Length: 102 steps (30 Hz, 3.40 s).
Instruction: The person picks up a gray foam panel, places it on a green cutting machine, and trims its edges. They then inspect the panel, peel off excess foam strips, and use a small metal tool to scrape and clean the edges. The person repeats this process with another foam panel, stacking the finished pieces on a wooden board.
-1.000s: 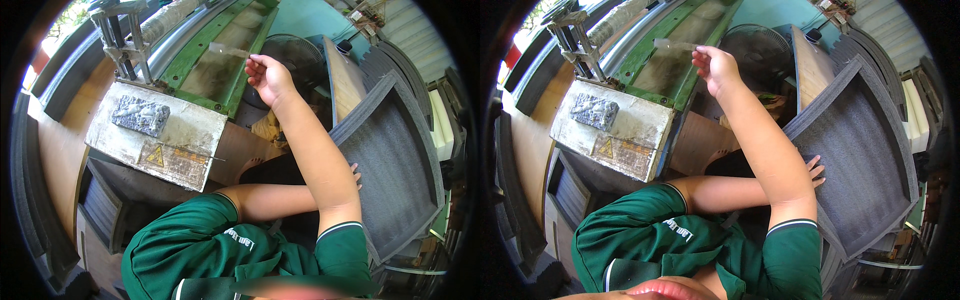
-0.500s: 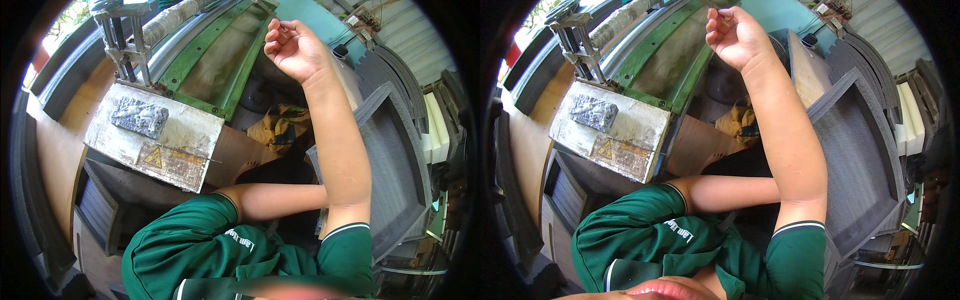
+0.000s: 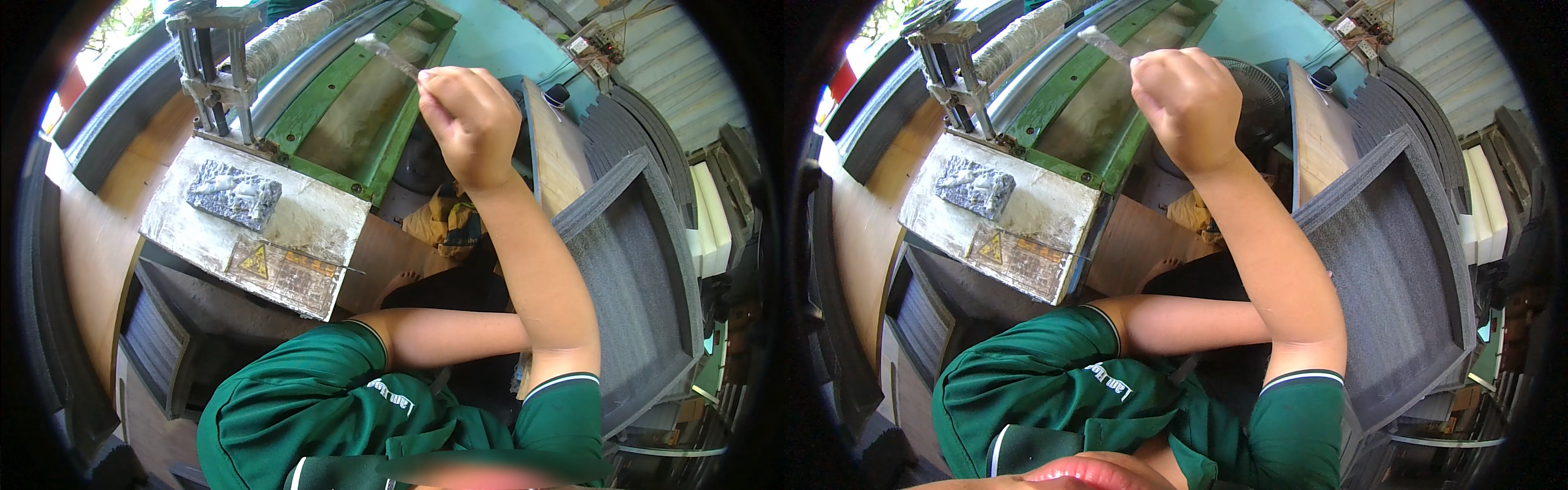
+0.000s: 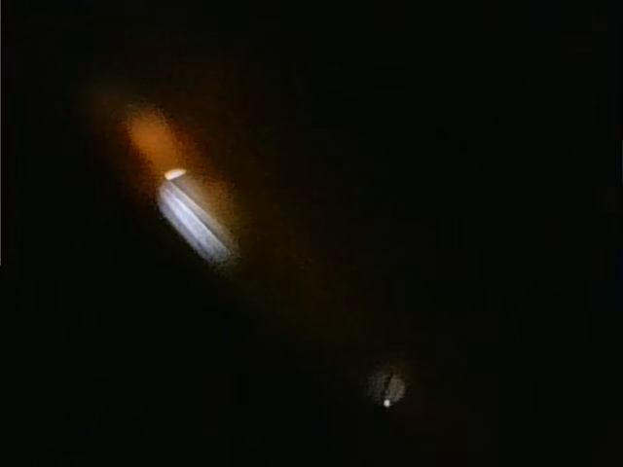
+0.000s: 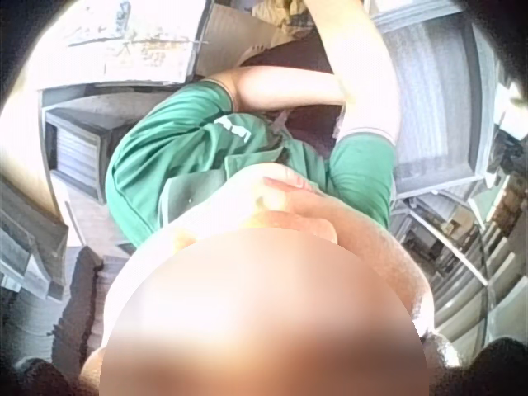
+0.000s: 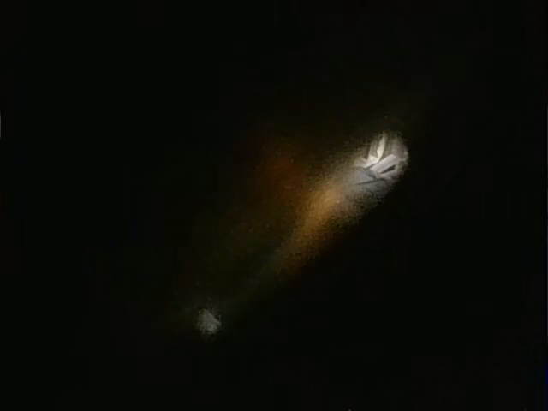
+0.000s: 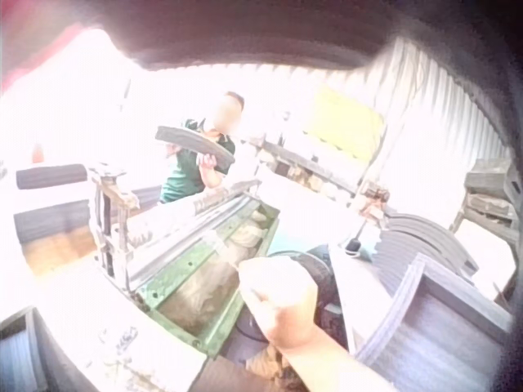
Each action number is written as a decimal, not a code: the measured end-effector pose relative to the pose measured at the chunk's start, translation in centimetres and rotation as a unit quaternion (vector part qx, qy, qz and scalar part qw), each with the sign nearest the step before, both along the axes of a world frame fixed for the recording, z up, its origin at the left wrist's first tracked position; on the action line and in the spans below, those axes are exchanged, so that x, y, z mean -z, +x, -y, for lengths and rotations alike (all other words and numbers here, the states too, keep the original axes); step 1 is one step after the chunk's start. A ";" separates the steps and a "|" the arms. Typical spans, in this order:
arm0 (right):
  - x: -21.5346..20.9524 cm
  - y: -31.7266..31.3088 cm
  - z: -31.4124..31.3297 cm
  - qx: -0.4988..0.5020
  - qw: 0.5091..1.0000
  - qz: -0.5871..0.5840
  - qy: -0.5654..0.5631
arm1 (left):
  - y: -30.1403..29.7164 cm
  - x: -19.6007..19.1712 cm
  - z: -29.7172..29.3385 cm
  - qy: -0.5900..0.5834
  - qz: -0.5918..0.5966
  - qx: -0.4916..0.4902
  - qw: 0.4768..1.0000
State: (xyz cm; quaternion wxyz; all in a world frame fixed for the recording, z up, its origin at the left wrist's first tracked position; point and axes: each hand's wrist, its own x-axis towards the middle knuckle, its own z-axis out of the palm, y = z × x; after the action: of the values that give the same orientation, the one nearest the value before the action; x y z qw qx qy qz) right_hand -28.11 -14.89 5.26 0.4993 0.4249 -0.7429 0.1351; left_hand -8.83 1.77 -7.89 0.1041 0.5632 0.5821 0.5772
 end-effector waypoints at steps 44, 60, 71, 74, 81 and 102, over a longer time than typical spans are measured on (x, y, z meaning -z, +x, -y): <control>1.6 34.0 -39.3 -0.119 0.621 0.412 -0.656 | 3.6 -3.0 -3.4 -0.208 -0.399 -0.165 0.878; 9.1 39.5 -38.6 -0.039 0.577 0.350 -0.737 | -4.5 -6.7 -5.2 -0.245 -0.415 0.008 0.876; 10.7 39.5 -34.5 0.206 0.673 0.317 -0.636 | -3.6 -5.4 -5.1 -0.288 -0.396 -0.007 0.872; 11.0 39.4 -34.1 0.248 0.711 0.309 -0.581 | -3.0 -5.5 -5.1 -0.311 -0.393 -0.018 0.865; 10.7 38.9 -34.1 0.325 0.742 0.364 -0.460 | -2.7 -5.3 -5.1 -0.338 -0.407 -0.028 0.848; 9.2 39.3 -33.9 0.464 0.721 0.335 -0.390 | -2.7 -3.7 -4.0 -0.310 -0.394 -0.074 0.862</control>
State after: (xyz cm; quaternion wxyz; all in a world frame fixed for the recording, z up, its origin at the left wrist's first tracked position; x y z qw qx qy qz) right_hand 11.18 19.04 -3.96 0.3393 -0.2782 -0.8477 0.2980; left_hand -11.50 5.80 -4.21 -0.0075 0.6374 0.7635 0.1034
